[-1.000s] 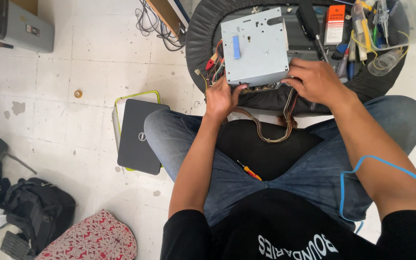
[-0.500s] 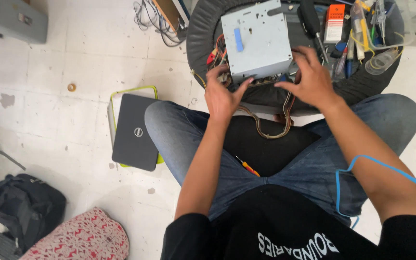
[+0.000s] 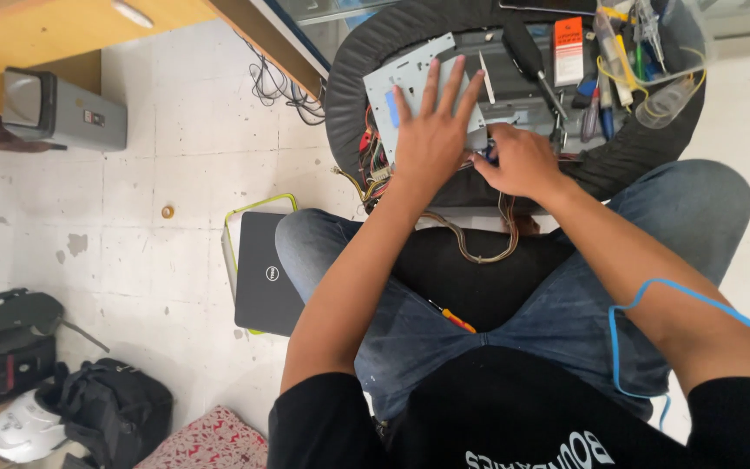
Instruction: The person is sitting on the floor and working on a computer power supply unit. They use a screwdriver to remove screws from the casing, manipulate the internal components, and then reassemble the unit.
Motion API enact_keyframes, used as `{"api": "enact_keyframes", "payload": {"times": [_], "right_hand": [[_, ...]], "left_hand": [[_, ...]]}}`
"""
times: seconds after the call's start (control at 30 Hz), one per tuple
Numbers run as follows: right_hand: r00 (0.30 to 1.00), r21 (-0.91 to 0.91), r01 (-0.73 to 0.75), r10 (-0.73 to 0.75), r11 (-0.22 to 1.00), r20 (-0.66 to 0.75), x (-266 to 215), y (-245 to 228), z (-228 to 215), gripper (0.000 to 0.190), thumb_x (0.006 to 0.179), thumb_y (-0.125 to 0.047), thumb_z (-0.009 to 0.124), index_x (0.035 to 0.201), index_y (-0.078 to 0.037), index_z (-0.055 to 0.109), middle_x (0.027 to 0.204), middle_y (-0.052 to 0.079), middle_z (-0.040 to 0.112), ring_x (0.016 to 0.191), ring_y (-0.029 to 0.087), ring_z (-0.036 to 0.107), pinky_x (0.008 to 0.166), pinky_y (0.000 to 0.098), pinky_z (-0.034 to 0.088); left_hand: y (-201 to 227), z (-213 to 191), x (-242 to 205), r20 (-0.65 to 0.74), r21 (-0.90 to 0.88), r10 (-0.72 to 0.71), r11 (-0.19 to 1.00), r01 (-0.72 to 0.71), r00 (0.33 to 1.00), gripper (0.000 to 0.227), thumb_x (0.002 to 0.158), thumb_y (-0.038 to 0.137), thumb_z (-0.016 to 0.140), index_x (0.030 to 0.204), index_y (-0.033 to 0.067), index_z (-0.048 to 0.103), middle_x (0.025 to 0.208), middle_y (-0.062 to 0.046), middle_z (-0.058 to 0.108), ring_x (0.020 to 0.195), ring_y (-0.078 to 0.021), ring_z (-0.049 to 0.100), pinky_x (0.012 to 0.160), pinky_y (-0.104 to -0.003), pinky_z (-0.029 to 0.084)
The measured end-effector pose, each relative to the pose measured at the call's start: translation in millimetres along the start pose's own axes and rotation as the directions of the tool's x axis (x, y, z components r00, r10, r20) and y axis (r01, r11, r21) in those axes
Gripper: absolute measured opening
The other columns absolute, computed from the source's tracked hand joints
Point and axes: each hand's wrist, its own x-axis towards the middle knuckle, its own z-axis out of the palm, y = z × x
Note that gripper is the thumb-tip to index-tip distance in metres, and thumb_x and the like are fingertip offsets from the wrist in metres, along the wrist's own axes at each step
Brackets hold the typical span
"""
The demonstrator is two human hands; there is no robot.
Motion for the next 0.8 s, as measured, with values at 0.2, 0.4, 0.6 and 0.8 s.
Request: {"api": "enact_keyframes", "payload": {"times": [0.2,0.4,0.6,0.8], "right_hand": [[0.953,-0.222,0.202,-0.244,0.954,-0.182,1.5,9.1,11.0,0.028,0.099,-0.031,0.059,0.1,-0.002,0.058,0.083,0.011,0.065,0.066,0.037,0.067,0.045,0.0519,0.047],[0.935,-0.208,0.145,-0.203,0.967,-0.291,11.9,23.3,46.8,0.035,0.094,-0.032,0.074,0.099,-0.003,0.056,0.087,0.01,0.064,0.062,0.041,0.064,0.045,0.053,0.045],[0.93,-0.168,0.192,-0.234,0.967,-0.284,7.3,19.8,46.3,0.03,0.098,-0.026,0.068,0.109,0.0,0.058,0.094,0.013,0.063,0.065,0.039,0.064,0.047,0.0517,0.047],[0.911,-0.117,0.227,-0.254,0.967,-0.325,7.6,24.5,50.8,0.032,0.102,-0.026,0.065,0.114,0.003,0.06,0.089,0.014,0.065,0.064,0.039,0.064,0.049,0.0526,0.048]], "left_hand": [[9.5,3.5,2.2,0.02,0.0,-0.073,0.997,0.073,0.997,0.107,0.076,0.071,0.088,0.161,0.0304,0.038,0.168,-0.005,0.021,0.154,-0.0329,0.034,0.104,-0.075,0.047],[27.8,11.3,11.0,-0.111,0.008,-0.19,0.981,0.192,0.976,0.056,0.096,0.027,0.068,0.15,0.0181,0.055,0.161,-0.014,0.037,0.148,-0.041,0.043,0.094,-0.081,0.053],[25.1,12.1,10.7,-0.07,-0.025,-0.197,0.98,0.195,0.978,0.056,0.097,0.027,0.065,0.152,0.0223,0.051,0.163,-0.009,0.034,0.15,-0.038,0.043,0.097,-0.082,0.051],[24.3,10.8,12.6,0.024,-0.031,-0.17,0.985,0.17,0.985,0.069,0.094,0.035,0.073,0.155,0.021,0.045,0.165,-0.009,0.029,0.152,-0.0403,0.039,0.098,-0.083,0.048]]}}
